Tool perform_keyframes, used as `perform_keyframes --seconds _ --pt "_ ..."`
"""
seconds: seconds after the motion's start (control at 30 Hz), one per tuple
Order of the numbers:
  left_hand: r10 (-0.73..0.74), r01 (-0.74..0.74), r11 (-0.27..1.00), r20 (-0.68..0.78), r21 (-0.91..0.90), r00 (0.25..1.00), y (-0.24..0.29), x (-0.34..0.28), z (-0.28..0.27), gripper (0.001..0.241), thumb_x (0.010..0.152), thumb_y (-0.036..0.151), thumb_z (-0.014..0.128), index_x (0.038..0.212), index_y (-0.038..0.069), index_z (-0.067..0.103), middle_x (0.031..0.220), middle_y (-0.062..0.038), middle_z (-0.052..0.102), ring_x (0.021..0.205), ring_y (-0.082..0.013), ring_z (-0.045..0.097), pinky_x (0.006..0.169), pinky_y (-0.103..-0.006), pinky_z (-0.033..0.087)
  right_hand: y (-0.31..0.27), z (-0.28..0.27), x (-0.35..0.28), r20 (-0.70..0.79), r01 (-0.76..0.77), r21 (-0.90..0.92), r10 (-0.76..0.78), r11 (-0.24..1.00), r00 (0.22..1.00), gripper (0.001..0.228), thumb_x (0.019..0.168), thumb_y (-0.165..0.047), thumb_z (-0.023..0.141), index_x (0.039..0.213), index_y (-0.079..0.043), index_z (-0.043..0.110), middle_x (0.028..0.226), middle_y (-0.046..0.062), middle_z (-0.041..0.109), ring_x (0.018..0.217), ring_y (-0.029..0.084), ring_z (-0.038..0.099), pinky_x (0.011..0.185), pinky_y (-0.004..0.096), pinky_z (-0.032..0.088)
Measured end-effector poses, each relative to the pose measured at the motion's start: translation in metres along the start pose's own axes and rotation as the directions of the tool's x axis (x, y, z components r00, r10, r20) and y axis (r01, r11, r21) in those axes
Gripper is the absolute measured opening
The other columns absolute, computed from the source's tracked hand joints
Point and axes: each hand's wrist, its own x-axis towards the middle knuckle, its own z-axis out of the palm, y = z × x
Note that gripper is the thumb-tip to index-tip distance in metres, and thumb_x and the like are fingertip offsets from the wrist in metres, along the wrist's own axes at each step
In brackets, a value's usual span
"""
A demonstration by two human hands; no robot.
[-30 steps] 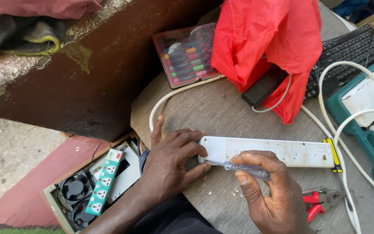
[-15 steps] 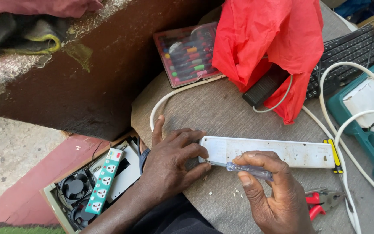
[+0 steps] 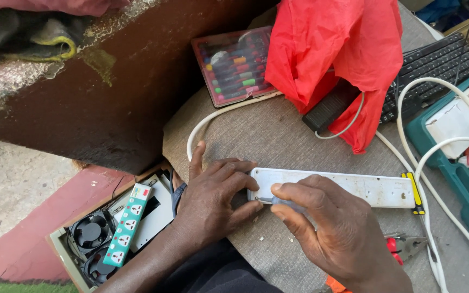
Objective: Disassembling a power strip extension cord by removing screws with a screwdriver and using pliers.
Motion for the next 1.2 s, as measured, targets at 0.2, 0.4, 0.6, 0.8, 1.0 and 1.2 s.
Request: perform_keyframes --seconds 0.2,0.4,0.6,0.8,1.0,1.2 --pt "-0.01 0.009 0.999 -0.031 -0.034 0.999 -0.001 -0.003 0.003 0.026 0.091 0.041 0.082 0.101 0.022 0.066 0.126 0.0 0.076 0.123 -0.0212 0.069 0.127 -0.0641 0.007 0.0 0.004 0.015 -0.044 0.073 -0.107 -0.078 0.992 0.996 0.028 0.095 -0.021 0.084 0.114 -0.013 0.065 0.093 0.003 0.071 0.081 0.022 0.07 0.075 0.036 0.057" --pt "0.021 -0.021 1.0 0.007 0.014 1.0 -0.003 -0.003 0.002 0.026 0.089 0.04 0.083 0.102 0.023 0.068 0.127 -0.001 0.075 0.125 -0.0237 0.069 0.125 -0.0681 0.006 0.006 0.002 0.005 -0.005 -0.067 0.028 0.067 0.997 0.998 0.019 0.099 -0.02 0.072 0.114 -0.013 0.064 0.102 0.003 0.074 0.09 0.02 0.076 0.084 0.032 0.059" --pt "0.008 -0.008 1.0 -0.013 0.007 1.0 -0.002 -0.005 0.003 0.027 0.09 0.04 0.082 0.104 0.022 0.067 0.127 0.0 0.075 0.123 -0.0237 0.069 0.125 -0.0667 0.007 0.007 -0.002 -0.005 0.129 -0.206 0.127 0.19 0.97 0.973 0.034 0.099 -0.02 0.064 0.131 -0.013 0.056 0.128 0.006 0.075 0.119 0.024 0.077 0.101 0.037 0.057" --pt "-0.063 0.064 0.996 0.017 -0.065 0.998 0.001 -0.003 0.0 0.035 0.083 0.038 0.087 0.102 0.019 0.066 0.127 -0.002 0.077 0.124 -0.0227 0.07 0.127 -0.0664 0.005 0.009 0.004 -0.007 0.103 -0.32 0.036 0.315 0.947 0.944 0.039 0.095 -0.028 0.073 0.13 -0.019 0.057 0.111 -0.002 0.086 0.1 0.017 0.086 0.085 0.033 0.063" --pt "-0.051 0.051 0.998 0.007 -0.04 0.999 0.0 -0.004 0.0 0.035 0.086 0.04 0.085 0.104 0.018 0.065 0.129 -0.002 0.076 0.124 -0.0235 0.069 0.127 -0.0678 0.008 0.002 0.022 0.004 -0.188 0.004 -0.228 -0.048 0.974 0.981 0.041 0.092 -0.021 0.091 0.12 -0.012 0.063 0.098 0.004 0.079 0.074 0.021 0.075 0.071 0.035 0.058" --pt "-0.049 0.05 0.997 0.007 -0.067 0.999 -0.002 -0.005 0.004 0.038 0.084 0.039 0.087 0.106 0.019 0.064 0.13 -0.002 0.076 0.125 -0.0241 0.069 0.127 -0.0679 0.006 -0.005 0.004 0.001 0.078 -0.106 0.068 0.1 0.992 0.992 0.036 0.103 -0.021 0.06 0.137 -0.008 0.057 0.13 0.009 0.075 0.118 0.026 0.076 0.102 0.038 0.058"
